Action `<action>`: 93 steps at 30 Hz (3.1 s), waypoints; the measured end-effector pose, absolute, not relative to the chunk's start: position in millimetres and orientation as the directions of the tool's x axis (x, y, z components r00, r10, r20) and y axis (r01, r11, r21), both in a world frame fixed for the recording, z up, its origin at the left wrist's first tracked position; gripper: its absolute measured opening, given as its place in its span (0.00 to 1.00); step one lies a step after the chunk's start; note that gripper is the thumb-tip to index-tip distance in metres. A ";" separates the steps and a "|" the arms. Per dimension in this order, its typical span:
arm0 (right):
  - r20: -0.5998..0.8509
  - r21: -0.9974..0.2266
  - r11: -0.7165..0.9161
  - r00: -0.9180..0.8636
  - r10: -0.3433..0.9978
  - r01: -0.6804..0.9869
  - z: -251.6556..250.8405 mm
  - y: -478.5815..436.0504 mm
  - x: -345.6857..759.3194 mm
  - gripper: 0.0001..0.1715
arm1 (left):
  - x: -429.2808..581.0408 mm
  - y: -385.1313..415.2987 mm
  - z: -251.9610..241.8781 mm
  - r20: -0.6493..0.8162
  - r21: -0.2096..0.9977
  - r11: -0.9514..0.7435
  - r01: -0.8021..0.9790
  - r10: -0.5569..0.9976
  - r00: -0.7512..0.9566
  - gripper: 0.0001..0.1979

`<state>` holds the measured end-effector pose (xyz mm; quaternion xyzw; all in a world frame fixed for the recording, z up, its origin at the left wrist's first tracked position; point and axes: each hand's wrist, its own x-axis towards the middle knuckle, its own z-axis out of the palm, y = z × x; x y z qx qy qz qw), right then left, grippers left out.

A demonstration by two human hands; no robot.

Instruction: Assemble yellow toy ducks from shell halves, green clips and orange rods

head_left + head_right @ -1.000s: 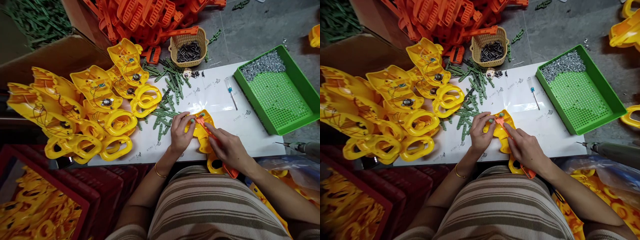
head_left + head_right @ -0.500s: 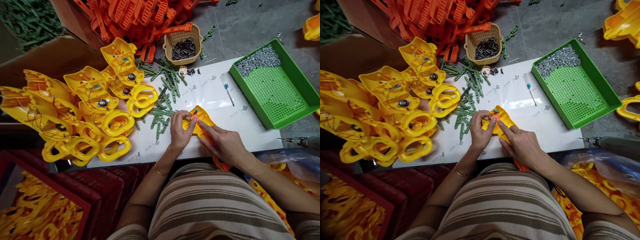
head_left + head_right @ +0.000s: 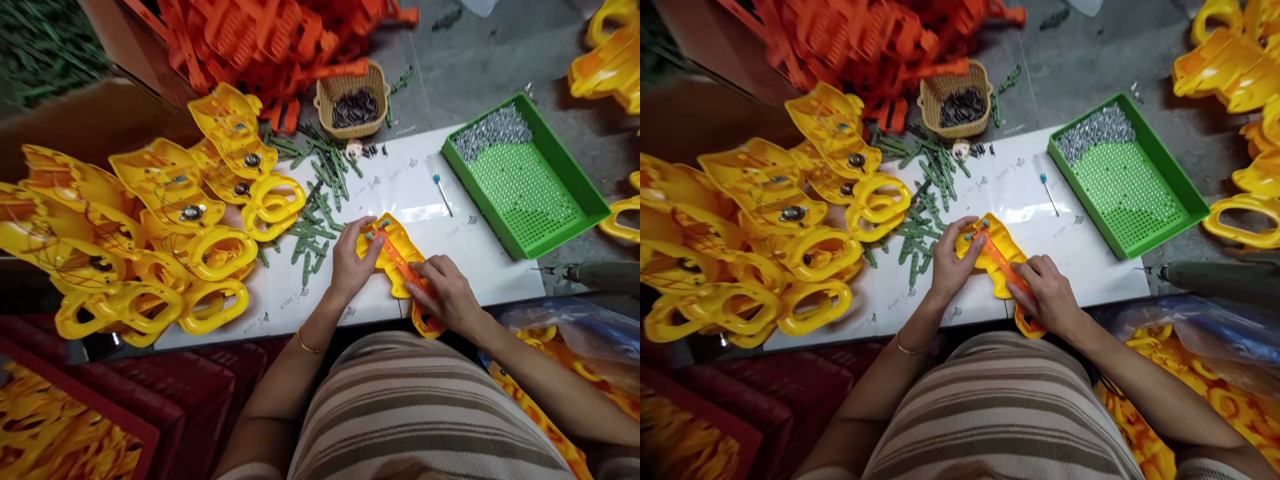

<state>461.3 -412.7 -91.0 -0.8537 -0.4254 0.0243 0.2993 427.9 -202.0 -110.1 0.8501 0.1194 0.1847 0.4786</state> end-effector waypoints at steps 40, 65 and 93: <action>-0.106 -0.986 -0.167 0.867 0.486 -0.027 -90.9 -384.6 489.0 0.08 | 430.6 -208.3 -99.7 0.143 0.811 -0.584 -0.006 0.188 0.972 0.18; 0.314 -0.772 -0.354 0.801 0.509 0.528 -90.6 -366.2 467.3 0.10 | 423.8 -220.1 -103.6 0.163 0.771 -0.632 0.075 0.310 0.937 0.18; 0.234 -0.869 -0.326 0.891 0.389 0.371 -91.1 -352.3 466.6 0.06 | 396.8 -229.0 -110.9 0.306 0.764 -0.645 -0.020 0.334 0.891 0.16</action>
